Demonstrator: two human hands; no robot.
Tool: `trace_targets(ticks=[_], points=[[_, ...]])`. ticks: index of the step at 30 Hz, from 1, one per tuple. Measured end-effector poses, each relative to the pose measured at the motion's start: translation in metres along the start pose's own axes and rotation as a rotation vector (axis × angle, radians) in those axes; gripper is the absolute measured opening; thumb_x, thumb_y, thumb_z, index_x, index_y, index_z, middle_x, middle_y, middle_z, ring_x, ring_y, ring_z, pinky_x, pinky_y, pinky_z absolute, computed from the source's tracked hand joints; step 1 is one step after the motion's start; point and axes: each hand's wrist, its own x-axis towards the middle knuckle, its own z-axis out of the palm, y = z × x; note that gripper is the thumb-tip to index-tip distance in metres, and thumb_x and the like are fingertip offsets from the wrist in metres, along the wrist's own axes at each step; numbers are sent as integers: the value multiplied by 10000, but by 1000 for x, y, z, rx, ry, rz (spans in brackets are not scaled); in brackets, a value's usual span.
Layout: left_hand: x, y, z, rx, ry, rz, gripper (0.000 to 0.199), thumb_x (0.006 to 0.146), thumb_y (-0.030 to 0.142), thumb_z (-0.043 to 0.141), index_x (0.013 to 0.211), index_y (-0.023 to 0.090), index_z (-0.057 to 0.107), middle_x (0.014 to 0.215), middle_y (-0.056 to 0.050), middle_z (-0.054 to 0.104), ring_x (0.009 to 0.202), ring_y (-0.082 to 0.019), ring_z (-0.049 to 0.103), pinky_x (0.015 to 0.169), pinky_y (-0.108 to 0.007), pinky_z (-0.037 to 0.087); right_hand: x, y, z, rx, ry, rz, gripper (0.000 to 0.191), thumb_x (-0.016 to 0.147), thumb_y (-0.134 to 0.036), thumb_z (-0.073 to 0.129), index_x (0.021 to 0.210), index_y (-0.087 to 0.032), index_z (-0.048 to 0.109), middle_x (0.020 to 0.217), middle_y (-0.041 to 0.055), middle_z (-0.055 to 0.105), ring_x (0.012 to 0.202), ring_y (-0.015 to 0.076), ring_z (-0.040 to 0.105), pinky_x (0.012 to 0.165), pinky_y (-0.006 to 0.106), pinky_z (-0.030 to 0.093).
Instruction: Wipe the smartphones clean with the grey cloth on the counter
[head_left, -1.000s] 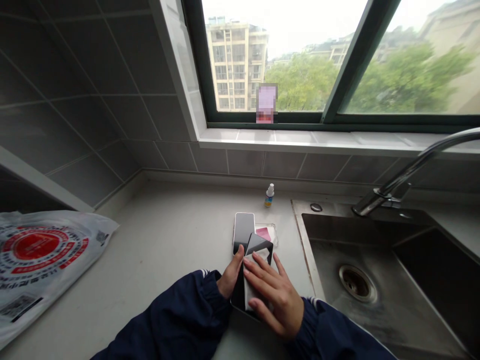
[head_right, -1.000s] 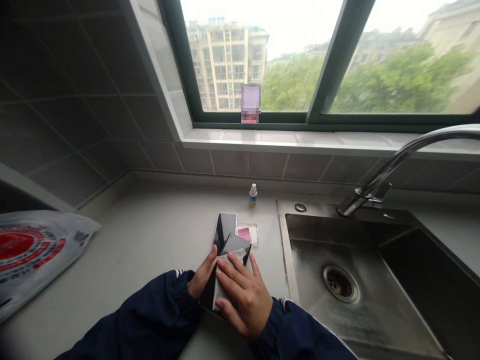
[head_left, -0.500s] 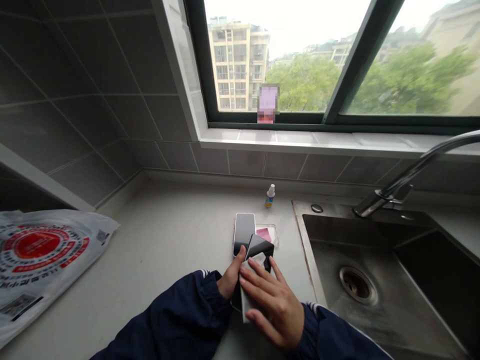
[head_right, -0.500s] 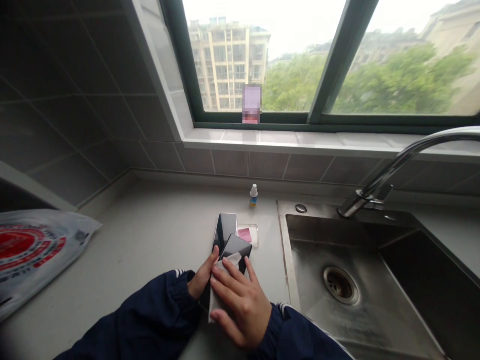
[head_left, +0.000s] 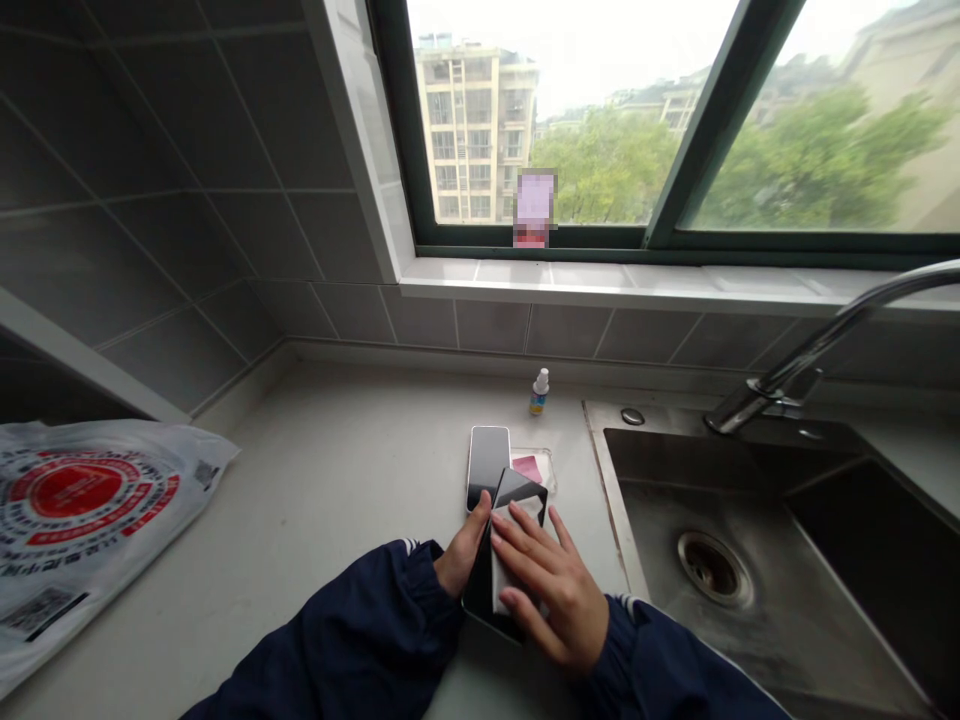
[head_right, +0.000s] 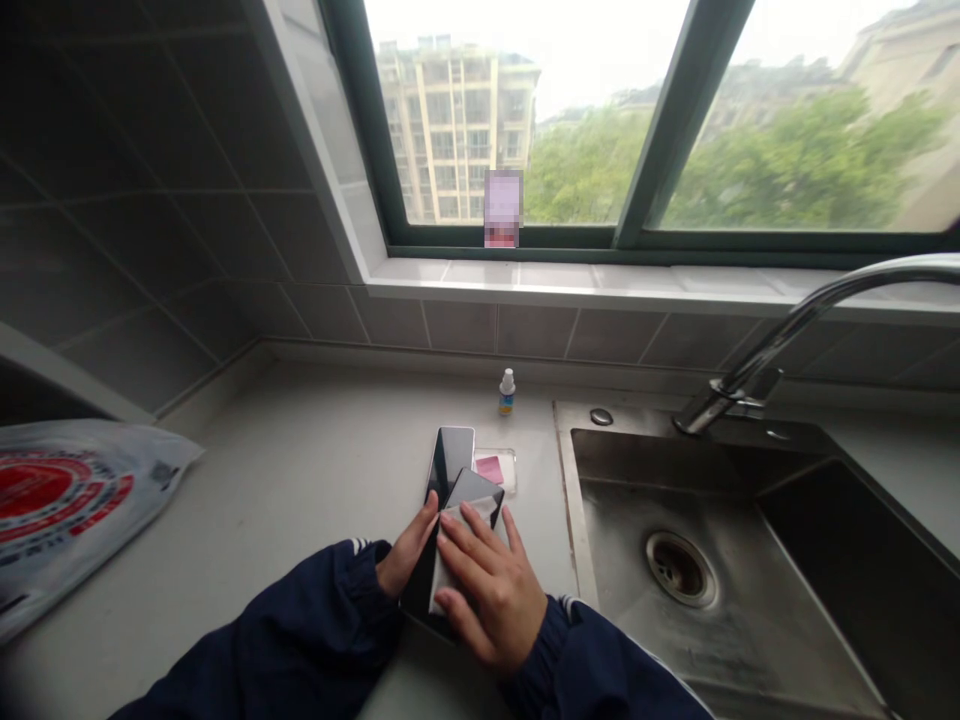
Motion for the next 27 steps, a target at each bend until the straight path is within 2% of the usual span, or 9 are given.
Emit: trace_targets(ticks=[4, 11, 13, 16, 18, 20, 23, 25, 27], points=[[-2, 0, 1, -16, 27, -66, 641, 902, 589, 397, 1089, 32, 655, 1010, -161, 703, 1040, -217, 641, 1064, -310, 338, 1, -2, -1, 33, -4, -45, 490, 942, -311, 441, 1416, -190, 426, 1472, 68, 424, 1417, 281, 272, 1169, 547, 62], [5, 1, -2, -5, 23, 69, 557, 900, 512, 477, 1200, 60, 607, 1050, -138, 702, 1125, -232, 599, 1049, -311, 343, -3, 20, 6, -81, 66, 118, 472, 953, -218, 409, 1424, -194, 415, 1465, 93, 432, 1399, 268, 316, 1153, 550, 148], [5, 1, -4, -7, 29, 53, 569, 894, 521, 484, 1175, 46, 619, 1017, -144, 708, 1046, -222, 635, 987, -294, 394, -2, 16, 4, -64, 66, 87, 465, 950, -216, 413, 1414, -182, 426, 1462, 96, 436, 1403, 271, 307, 1153, 553, 149], [1, 0, -6, -14, 58, -14, 589, 891, 562, 457, 1016, 31, 680, 848, -125, 719, 790, -163, 680, 791, -231, 466, -1, 1, -1, 15, 7, -65, 447, 946, -253, 441, 1389, -195, 454, 1448, 62, 459, 1413, 276, 286, 1162, 573, 55], [-1, -1, -8, -18, 79, -54, 609, 885, 592, 440, 871, 41, 701, 714, -94, 700, 633, -120, 653, 662, -199, 460, 0, -9, -4, 50, -29, -124, 465, 942, -321, 460, 1387, -186, 453, 1457, 54, 447, 1418, 281, 271, 1165, 569, 1], [-2, -1, -8, -21, 89, -67, 616, 878, 607, 438, 815, 52, 700, 664, -79, 686, 583, -106, 635, 619, -191, 449, 1, -13, -5, 42, -43, -128, 466, 943, -327, 464, 1387, -186, 452, 1469, 47, 430, 1422, 276, 263, 1166, 561, -22], [0, -1, -7, -17, 66, -28, 592, 880, 584, 459, 969, 47, 693, 842, -120, 721, 783, -159, 681, 787, -228, 467, 1, -7, -4, -14, -36, -67, 459, 946, -264, 457, 1400, -198, 437, 1483, 44, 408, 1424, 261, 260, 1169, 547, -6], [2, 0, -5, -6, 32, 12, 581, 869, 558, 502, 1080, 41, 664, 986, -153, 712, 980, -215, 660, 942, -282, 421, 0, 2, -2, -65, -5, 4, 466, 947, -227, 446, 1411, -195, 423, 1486, 57, 401, 1421, 255, 269, 1171, 536, 32], [4, 1, -3, 6, 4, 42, 586, 852, 540, 546, 1140, 38, 639, 1048, -165, 699, 1100, -249, 613, 1027, -314, 362, -1, 9, 1, -103, 36, 68, 464, 948, -209, 430, 1412, -193, 424, 1477, 71, 415, 1412, 254, 292, 1166, 537, 77]])
